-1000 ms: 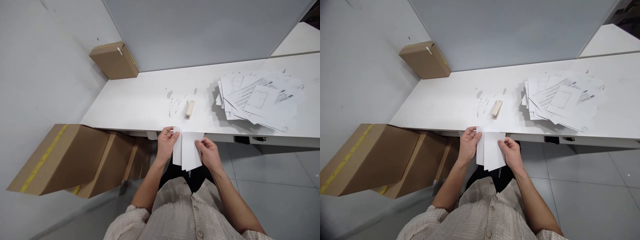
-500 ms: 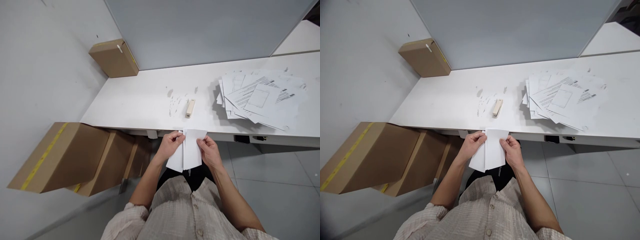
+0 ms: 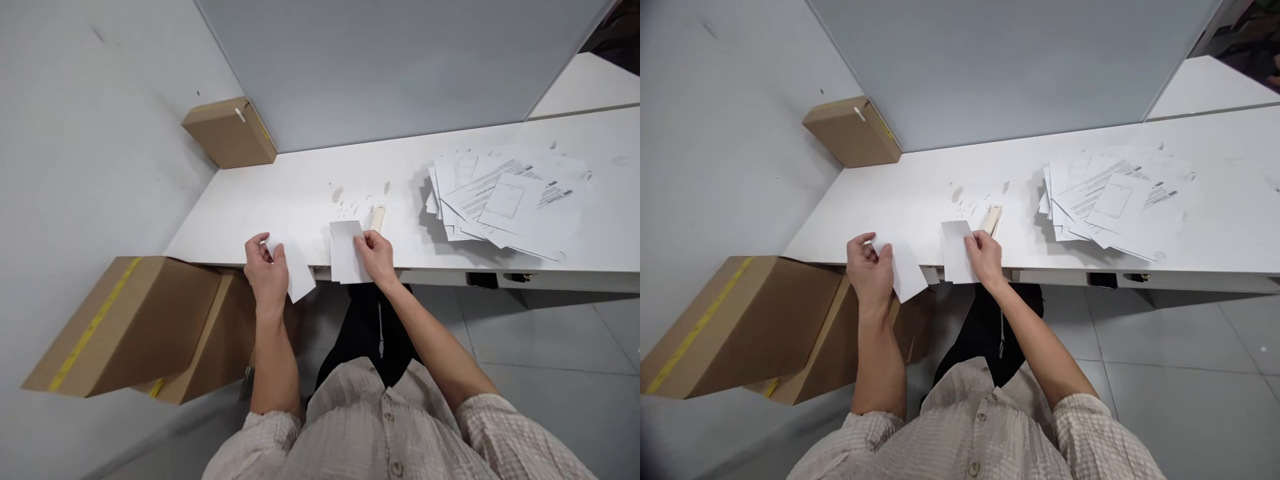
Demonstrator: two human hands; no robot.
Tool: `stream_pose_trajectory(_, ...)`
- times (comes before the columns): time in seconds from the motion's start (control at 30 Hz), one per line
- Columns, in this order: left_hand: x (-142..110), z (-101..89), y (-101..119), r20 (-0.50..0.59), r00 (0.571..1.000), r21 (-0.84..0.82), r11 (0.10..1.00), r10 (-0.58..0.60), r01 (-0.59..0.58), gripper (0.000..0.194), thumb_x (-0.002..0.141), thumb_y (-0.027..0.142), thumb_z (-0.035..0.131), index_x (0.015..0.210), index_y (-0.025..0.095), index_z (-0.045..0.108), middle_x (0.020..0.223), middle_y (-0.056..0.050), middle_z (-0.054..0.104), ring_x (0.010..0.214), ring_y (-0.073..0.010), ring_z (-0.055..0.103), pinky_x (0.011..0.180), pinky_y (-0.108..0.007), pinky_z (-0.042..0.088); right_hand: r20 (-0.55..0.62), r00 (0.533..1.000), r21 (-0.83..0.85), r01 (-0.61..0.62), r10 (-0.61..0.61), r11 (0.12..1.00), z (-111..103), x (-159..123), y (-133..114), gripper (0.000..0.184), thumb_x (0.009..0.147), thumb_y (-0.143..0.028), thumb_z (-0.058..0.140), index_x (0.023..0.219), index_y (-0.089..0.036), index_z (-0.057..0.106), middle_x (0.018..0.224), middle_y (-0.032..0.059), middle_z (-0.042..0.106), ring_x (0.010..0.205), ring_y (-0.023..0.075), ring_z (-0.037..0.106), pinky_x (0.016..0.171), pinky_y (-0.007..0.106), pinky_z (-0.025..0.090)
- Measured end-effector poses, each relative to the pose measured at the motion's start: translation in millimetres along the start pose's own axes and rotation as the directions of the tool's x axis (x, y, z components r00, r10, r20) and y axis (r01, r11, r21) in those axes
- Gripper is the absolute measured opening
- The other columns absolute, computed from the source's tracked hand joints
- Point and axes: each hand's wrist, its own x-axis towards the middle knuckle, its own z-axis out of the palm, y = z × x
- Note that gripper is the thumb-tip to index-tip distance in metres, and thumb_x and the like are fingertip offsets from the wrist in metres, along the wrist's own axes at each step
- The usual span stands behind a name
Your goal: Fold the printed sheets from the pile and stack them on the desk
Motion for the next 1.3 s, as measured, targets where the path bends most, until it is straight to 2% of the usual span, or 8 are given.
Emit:
stream_pose_trajectory(0.1, -7.5, -2.2, -8.1, 0.099, 0.99, -0.168, 0.979, -0.102, 0.118, 0.054, 0.072, 0.025, 0.065, 0.123, 0.022, 0.047, 0.066, 0.006, 0.05, 0.06, -0.0074, 0.048, 0.064, -0.019, 0.04, 0.006, 0.998, -0.143, 0.065, -0.065, 0.988, 17.5, 12.0, 2.8, 0.017, 0.08, -0.034, 0.051, 0.072, -0.021, 0.059, 0.076, 0.0034, 0.063, 0.072, 0.0187, 0.056, 0.07, 0.032, 0.042)
stream_pose_trajectory(0.23, -14.6, 14.7, -23.9, 0.215, 0.942, -0.411, 0.851, -0.256, 0.326, 0.047, 0.067, 0.033, 0.07, 0.109, 0.017, 0.055, 0.073, 0.001, 0.061, 0.063, -0.0093, 0.056, 0.064, -0.021, 0.046, -0.083, 0.98, -0.128, 0.167, -0.178, 0.978, 8.5, -0.9, 5.6, 0.02, 0.082, -0.038, 0.05, 0.08, -0.021, 0.061, 0.106, 0.0094, 0.061, 0.094, 0.0217, 0.056, 0.076, 0.032, 0.044)
stream_pose_trajectory(0.33, -21.4, 33.8, -25.5, 0.316, 0.885, -0.537, 0.704, -0.343, 0.465, 0.038, 0.061, 0.036, 0.075, 0.089, 0.014, 0.061, 0.078, -0.003, 0.066, 0.065, -0.0111, 0.059, 0.066, -0.024, 0.049, -0.118, 0.989, 0.015, 0.096, -0.094, 0.995, -9.3, -19.8, -2.3, 0.023, 0.083, -0.042, 0.051, 0.083, -0.021, 0.06, 0.09, 0.0058, 0.062, 0.083, 0.019, 0.056, 0.069, 0.03, 0.045)
stream_pose_trajectory(0.43, -34.4, 49.3, -14.5, 0.425, 0.838, -0.571, 0.617, -0.342, 0.542, 0.033, 0.06, 0.036, 0.077, 0.083, 0.015, 0.063, 0.072, -0.001, 0.066, 0.061, -0.0093, 0.058, 0.062, -0.022, 0.048, 0.045, 0.998, 0.214, -0.058, 0.05, 0.975, -20.7, -35.5, -10.8, 0.023, 0.081, -0.044, 0.054, 0.082, -0.021, 0.059, 0.077, 0.0016, 0.061, 0.069, 0.0155, 0.054, 0.063, 0.027, 0.045)
stream_pose_trajectory(0.5, -44.9, 55.2, -3.9, 0.482, 0.822, -0.561, 0.613, -0.304, 0.556, 0.03, 0.064, 0.037, 0.075, 0.083, 0.016, 0.065, 0.07, 0.0, 0.065, 0.059, -0.0085, 0.057, 0.059, -0.02, 0.046, 0.091, 0.991, 0.239, -0.113, 0.094, 0.964, -23.7, -42.0, -11.8, 0.022, 0.079, -0.043, 0.058, 0.078, -0.021, 0.059, 0.075, 0.001, 0.06, 0.066, 0.0145, 0.053, 0.06, 0.026, 0.044)
stream_pose_trajectory(0.8, -73.5, 61.6, 31.2, 0.572, 0.792, -0.447, 0.727, -0.216, 0.521, 0.031, 0.076, 0.044, 0.063, 0.088, 0.016, 0.067, 0.073, -0.001, 0.067, 0.065, -0.0119, 0.059, 0.062, -0.022, 0.047, -0.066, 0.992, 0.018, -0.108, 0.109, 0.994, -29.4, -55.1, 5.0, 0.023, 0.074, -0.042, 0.061, 0.07, -0.02, 0.058, 0.064, -0.0015, 0.055, 0.059, 0.0128, 0.046, 0.057, 0.026, 0.038)
stream_pose_trajectory(1.03, -81.2, 71.2, 32.8, 0.639, 0.744, -0.435, 0.705, -0.197, 0.561, 0.034, 0.078, 0.044, 0.061, 0.096, 0.016, 0.066, 0.078, -0.003, 0.068, 0.066, -0.0126, 0.059, 0.061, -0.022, 0.047, -0.106, 0.987, 0.03, -0.117, 0.12, 0.993, -36.2, -58.1, 14.6, 0.025, 0.072, -0.041, 0.065, 0.066, -0.02, 0.053, 0.061, -0.0033, 0.05, 0.055, 0.0109, 0.041, 0.052, 0.024, 0.034)
stream_pose_trajectory(1.3, -88.1, 78.5, 31.7, 0.616, 0.763, -0.443, 0.714, -0.196, 0.542, 0.032, 0.081, 0.045, 0.057, 0.092, 0.016, 0.065, 0.08, -0.002, 0.067, 0.07, -0.0122, 0.059, 0.065, -0.022, 0.047, -0.15, 0.974, 0.146, -0.15, 0.172, 0.978, -32.5, -62.2, 22.6, 0.024, 0.073, -0.038, 0.066, 0.076, -0.021, 0.05, 0.072, -0.0022, 0.051, 0.065, 0.0119, 0.047, 0.062, 0.026, 0.041)
